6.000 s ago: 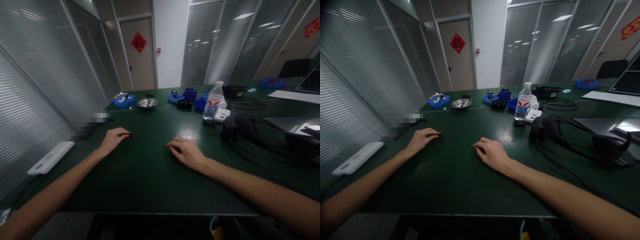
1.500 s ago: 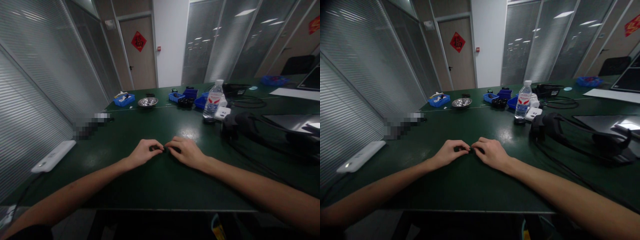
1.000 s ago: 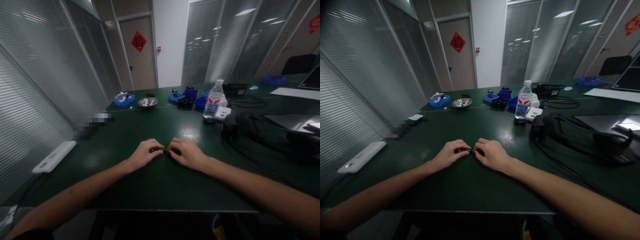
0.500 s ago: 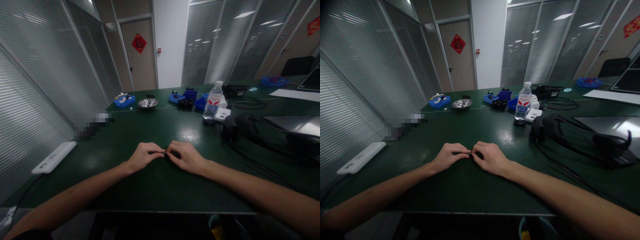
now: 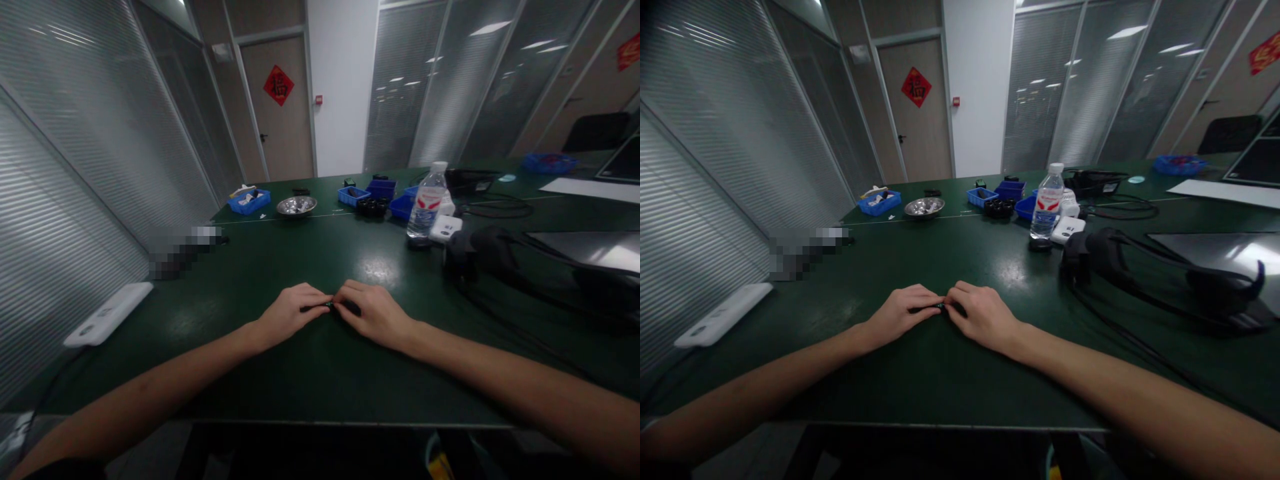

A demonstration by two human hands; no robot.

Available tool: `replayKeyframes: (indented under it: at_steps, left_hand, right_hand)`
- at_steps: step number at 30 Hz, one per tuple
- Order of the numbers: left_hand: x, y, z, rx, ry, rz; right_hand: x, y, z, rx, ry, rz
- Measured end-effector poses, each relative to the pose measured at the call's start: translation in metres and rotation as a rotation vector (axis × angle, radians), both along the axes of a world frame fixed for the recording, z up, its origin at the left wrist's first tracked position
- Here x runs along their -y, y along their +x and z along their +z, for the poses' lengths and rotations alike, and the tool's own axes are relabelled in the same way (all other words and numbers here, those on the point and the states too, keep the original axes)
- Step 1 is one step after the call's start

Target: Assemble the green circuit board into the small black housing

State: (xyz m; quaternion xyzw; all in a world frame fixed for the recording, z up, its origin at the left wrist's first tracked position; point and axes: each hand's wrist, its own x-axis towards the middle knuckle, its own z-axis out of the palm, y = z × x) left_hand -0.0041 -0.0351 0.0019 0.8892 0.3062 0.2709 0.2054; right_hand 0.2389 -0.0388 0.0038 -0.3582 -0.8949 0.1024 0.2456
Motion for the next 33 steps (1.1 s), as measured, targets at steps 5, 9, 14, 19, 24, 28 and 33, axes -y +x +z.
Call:
replayKeyframes:
  at_steps: [5,9,14,19,24,28,33]
  left_hand:
    - [0.000,0.000,0.001,-0.023,0.001,0.000]
    - [0.001,0.001,0.003,-0.021,-0.020,0.017]
    - [0.002,0.004,0.005,0.043,-0.001,0.047]
    - [-0.008,-0.004,0.002,0.085,-0.044,0.156]
    - [-0.020,-0.012,-0.005,-0.065,-0.001,0.165]
    - [-0.022,-0.015,-0.007,-0.072,0.029,0.161]
    - [-0.006,-0.008,0.004,0.009,0.031,0.213]
  right_hand:
    - [0.002,-0.001,0.000,0.018,0.028,0.004]
    - [0.003,-0.001,0.000,0.028,0.058,-0.002]
    - [0.001,0.000,0.002,0.015,0.049,-0.023]
    - [-0.004,0.002,0.003,0.032,0.043,-0.035]
    - [-0.006,0.004,0.003,0.024,0.021,-0.049]
    - [-0.006,0.004,0.002,0.011,0.011,-0.055]
    - [-0.007,0.004,0.003,-0.009,-0.001,-0.056]
